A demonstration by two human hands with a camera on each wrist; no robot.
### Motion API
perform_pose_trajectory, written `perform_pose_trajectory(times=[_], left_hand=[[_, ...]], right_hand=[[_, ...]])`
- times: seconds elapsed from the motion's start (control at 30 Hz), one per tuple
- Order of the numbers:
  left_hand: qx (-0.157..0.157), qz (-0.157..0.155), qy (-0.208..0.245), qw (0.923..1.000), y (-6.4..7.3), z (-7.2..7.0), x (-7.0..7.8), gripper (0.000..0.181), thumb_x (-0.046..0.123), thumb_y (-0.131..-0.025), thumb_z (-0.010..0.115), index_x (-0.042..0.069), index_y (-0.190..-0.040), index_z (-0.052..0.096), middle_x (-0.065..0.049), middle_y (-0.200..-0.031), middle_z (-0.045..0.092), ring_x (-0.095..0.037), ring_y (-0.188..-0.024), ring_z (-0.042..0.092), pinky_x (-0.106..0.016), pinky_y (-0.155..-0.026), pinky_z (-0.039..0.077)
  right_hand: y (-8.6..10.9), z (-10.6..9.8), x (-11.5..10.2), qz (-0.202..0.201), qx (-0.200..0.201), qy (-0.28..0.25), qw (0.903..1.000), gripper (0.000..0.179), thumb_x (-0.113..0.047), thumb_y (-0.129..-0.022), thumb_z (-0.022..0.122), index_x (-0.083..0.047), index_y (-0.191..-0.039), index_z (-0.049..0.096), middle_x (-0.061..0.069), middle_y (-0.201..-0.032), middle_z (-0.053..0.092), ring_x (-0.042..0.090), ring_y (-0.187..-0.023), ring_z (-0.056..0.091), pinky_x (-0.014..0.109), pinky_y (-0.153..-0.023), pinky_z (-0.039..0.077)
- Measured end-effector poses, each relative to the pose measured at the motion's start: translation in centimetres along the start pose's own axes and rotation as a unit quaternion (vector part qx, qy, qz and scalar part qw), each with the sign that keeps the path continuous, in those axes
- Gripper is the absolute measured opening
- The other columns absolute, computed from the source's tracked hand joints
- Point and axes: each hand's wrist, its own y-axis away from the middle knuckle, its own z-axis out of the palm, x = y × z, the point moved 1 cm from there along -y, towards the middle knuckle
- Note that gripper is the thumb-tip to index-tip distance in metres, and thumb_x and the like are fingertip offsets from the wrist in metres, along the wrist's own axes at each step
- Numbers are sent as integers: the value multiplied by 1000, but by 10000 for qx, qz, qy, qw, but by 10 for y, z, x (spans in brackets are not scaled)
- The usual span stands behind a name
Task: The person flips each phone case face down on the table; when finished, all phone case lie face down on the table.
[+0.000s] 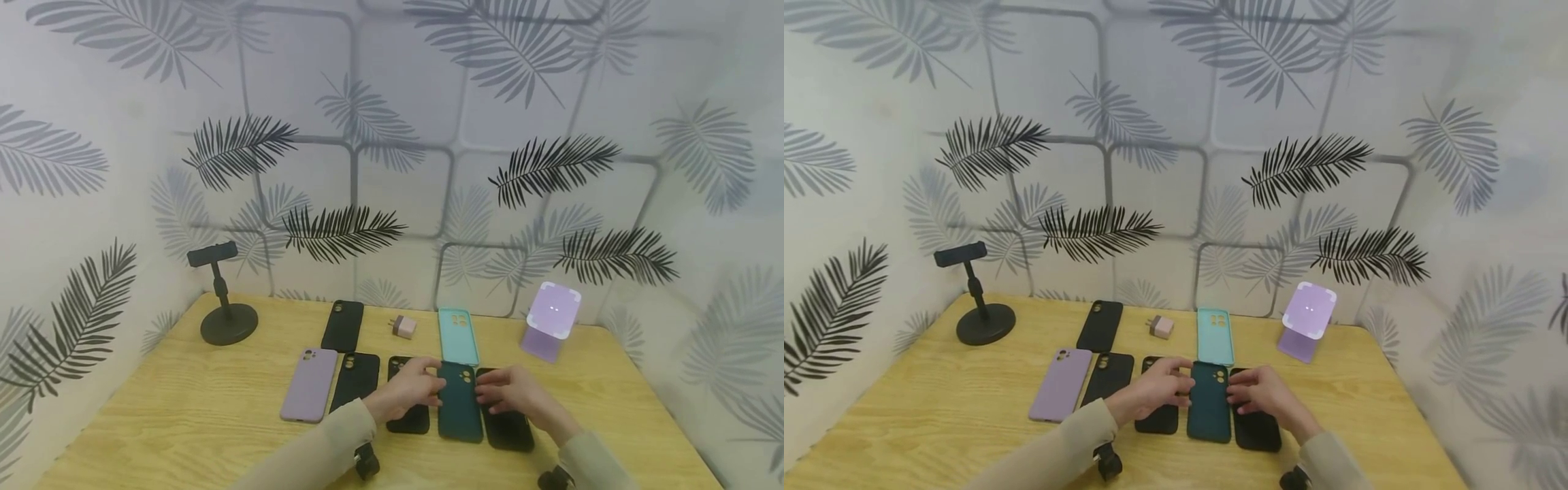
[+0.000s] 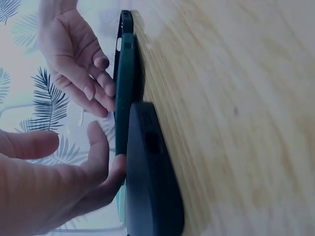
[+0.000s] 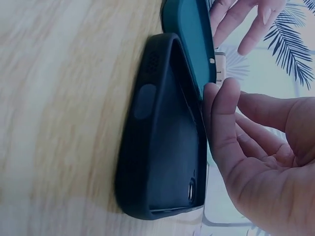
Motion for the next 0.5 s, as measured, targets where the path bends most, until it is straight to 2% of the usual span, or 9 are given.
perform_pose_trajectory(times=[0.17, 0.37, 0.5], left_hand=[[227, -50, 479, 9986, -1, 2, 1, 53, 5, -96, 59, -5, -144, 39, -20, -124, 53, -27, -99, 61, -41, -85, 59], [137, -131, 699, 9974, -2, 1, 2, 51, 2, -96, 58, -3, -143, 40, -22, -131, 55, -27, -104, 63, -45, -90, 57], [94, -75, 868, 9962, -3, 2, 2, 51, 0, -96, 57, 1, -144, 40, -24, -131, 54, -32, -109, 64, -51, -91, 56]], right_hand=[[1, 4, 0, -64, -32, -65, 10000, 41, -7, -97, 59, 21, -126, 52, 29, -112, 68, 23, -94, 71, 33, -72, 61], [-3, 14, -1, -41, -185, -295, 9994, 42, -11, -96, 61, 19, -126, 54, 27, -109, 70, 23, -93, 71, 35, -73, 62], [-5, 17, -4, -51, -395, -364, 9985, 49, -20, -100, 58, 16, -132, 50, 27, -115, 68, 29, -101, 70, 38, -78, 61]])
